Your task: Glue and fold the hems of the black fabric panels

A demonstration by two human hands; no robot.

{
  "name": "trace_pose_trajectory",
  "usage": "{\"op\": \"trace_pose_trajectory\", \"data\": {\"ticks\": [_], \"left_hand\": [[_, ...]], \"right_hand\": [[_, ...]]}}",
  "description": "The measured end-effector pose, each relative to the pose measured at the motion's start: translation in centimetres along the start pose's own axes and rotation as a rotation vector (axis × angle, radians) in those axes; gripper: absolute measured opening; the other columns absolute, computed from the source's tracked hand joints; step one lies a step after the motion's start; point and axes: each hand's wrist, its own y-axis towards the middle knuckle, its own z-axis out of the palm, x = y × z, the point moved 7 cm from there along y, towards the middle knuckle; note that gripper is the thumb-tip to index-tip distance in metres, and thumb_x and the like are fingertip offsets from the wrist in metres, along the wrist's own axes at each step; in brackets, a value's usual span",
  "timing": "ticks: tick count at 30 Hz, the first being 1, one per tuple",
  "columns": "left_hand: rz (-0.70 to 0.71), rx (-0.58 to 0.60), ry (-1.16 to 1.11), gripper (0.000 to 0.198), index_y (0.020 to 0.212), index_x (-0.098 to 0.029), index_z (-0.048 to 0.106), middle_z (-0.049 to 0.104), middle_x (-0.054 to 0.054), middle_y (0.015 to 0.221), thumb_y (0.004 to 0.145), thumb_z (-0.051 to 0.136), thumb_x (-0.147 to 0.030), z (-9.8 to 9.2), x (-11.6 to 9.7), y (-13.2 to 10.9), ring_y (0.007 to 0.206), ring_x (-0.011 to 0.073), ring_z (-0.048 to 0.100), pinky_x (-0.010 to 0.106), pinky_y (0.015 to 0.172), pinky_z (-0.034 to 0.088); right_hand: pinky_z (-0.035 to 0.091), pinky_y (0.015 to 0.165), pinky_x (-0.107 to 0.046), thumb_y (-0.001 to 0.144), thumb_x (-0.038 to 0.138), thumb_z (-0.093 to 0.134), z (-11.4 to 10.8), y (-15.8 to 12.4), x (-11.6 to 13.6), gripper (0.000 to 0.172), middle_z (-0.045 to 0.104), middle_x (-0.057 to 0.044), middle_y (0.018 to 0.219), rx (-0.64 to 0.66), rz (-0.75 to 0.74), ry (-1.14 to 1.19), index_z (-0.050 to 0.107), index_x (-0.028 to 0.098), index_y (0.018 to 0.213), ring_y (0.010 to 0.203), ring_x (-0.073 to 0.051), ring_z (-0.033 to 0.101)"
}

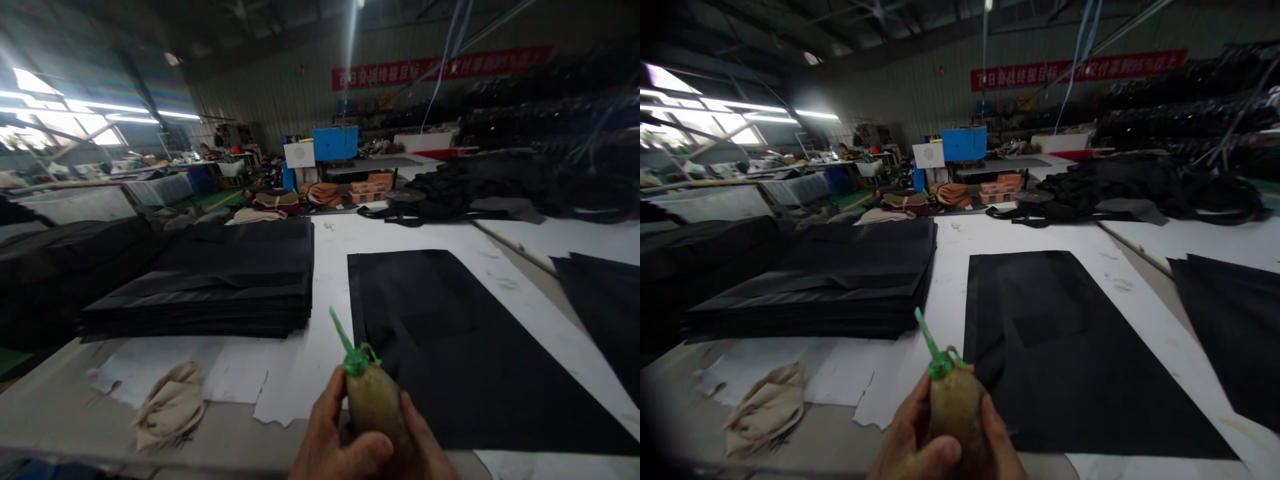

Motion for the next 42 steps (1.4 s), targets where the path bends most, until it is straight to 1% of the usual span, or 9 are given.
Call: {"op": "trace_pose_trajectory", "data": {"ticks": [3,5,7,11,18,24,31,36,42], "left_hand": [[0.025,-0.246,0.080,0.070,0.125,-0.017,0.042,0.056,0.013,0.120,0.067,0.069,-0.048,-3.9,-0.1,-0.4,0.104,0.0286,0.058,0.035,0.087,0.048],[0.045,-0.421,0.282,0.062,0.119,-0.018,0.044,0.057,0.012,0.118,0.068,0.069,-0.041,-7.1,-0.5,-0.7,0.105,0.0277,0.057,0.037,0.091,0.046],[0.047,-0.538,0.459,0.057,0.115,-0.017,0.046,0.059,0.010,0.112,0.068,0.068,-0.041,-9.6,-0.6,-0.8,0.102,0.0270,0.058,0.040,0.091,0.045],[0.042,-0.593,0.713,0.055,0.114,-0.019,0.047,0.059,0.008,0.110,0.068,0.067,-0.040,-11.7,0.2,-0.7,0.102,0.0256,0.058,0.040,0.090,0.046],[-0.010,-0.610,0.818,0.063,0.122,-0.021,0.041,0.057,0.012,0.118,0.070,0.062,-0.049,-13.2,2.9,-1.5,0.110,0.0297,0.056,0.047,0.093,0.045],[-0.037,-0.657,0.892,0.087,0.134,-0.015,0.033,0.043,0.018,0.137,0.064,0.061,-0.058,-14.9,2.8,-1.6,0.126,0.0349,0.041,0.053,0.103,0.033],[0.117,-0.924,0.896,0.055,0.128,-0.029,0.044,0.051,0.004,0.131,0.079,0.050,-0.052,-12.9,1.2,-7.0,0.117,0.0301,0.050,0.053,0.102,0.036],[0.365,-0.659,1.010,0.030,0.115,-0.028,0.053,0.059,0.002,0.119,0.085,0.050,-0.031,-7.0,-0.7,-6.5,0.112,0.0224,0.054,0.038,0.097,0.044],[0.541,-0.425,0.991,0.029,0.114,-0.026,0.051,0.059,0.004,0.115,0.087,0.050,-0.016,-2.2,-2.1,-0.4,0.112,0.0191,0.052,0.037,0.097,0.043]], "right_hand": [[0.051,0.059,-0.037,0.082,0.071,0.030,-1.3,0.6,2.8,0.067,0.067,-0.010,0.090,-0.058,-0.079,-0.440,0.058,0.019,0.115,0.065,-0.022,0.062],[0.049,0.071,-0.037,0.084,0.054,0.049,-4.2,0.3,6.6,0.044,0.065,-0.008,0.097,-0.282,-0.238,-0.884,0.057,0.022,0.113,0.073,-0.020,0.060],[0.047,0.078,-0.038,0.087,0.037,0.049,-5.2,0.4,8.9,0.026,0.061,-0.007,0.102,-0.231,-0.373,-1.203,0.058,0.023,0.108,0.085,-0.020,0.058],[0.046,0.073,-0.033,0.090,0.029,0.045,-6.6,0.2,11.0,0.016,0.059,-0.004,0.090,-0.198,-0.491,-1.349,0.060,0.023,0.091,0.082,-0.018,0.057],[0.045,0.058,-0.031,0.080,0.053,0.055,-12.2,-2.3,16.5,0.034,0.057,-0.002,0.081,-0.700,-0.500,-1.319,0.057,0.023,0.097,0.065,-0.018,0.055],[0.046,0.080,-0.036,0.084,0.053,0.047,-14.0,1.0,14.9,0.061,0.046,-0.012,0.129,-0.473,-0.140,-1.740,0.034,0.019,0.133,0.104,-0.025,0.055],[0.043,0.062,-0.031,0.080,0.039,0.057,-15.4,3.6,14.3,0.025,0.064,-0.006,0.090,-0.457,-0.062,-1.932,0.060,0.020,0.097,0.079,-0.023,0.062],[0.037,0.073,-0.038,0.080,0.027,0.058,-12.2,2.3,15.3,0.011,0.063,-0.008,0.096,-0.432,-0.276,-2.114,0.062,0.021,0.089,0.094,-0.029,0.052],[0.032,0.070,-0.038,0.090,0.018,0.044,-7.2,-0.7,15.3,0.019,0.064,-0.007,0.091,-0.382,-0.572,-2.217,0.061,0.019,0.098,0.079,-0.025,0.054]]}}
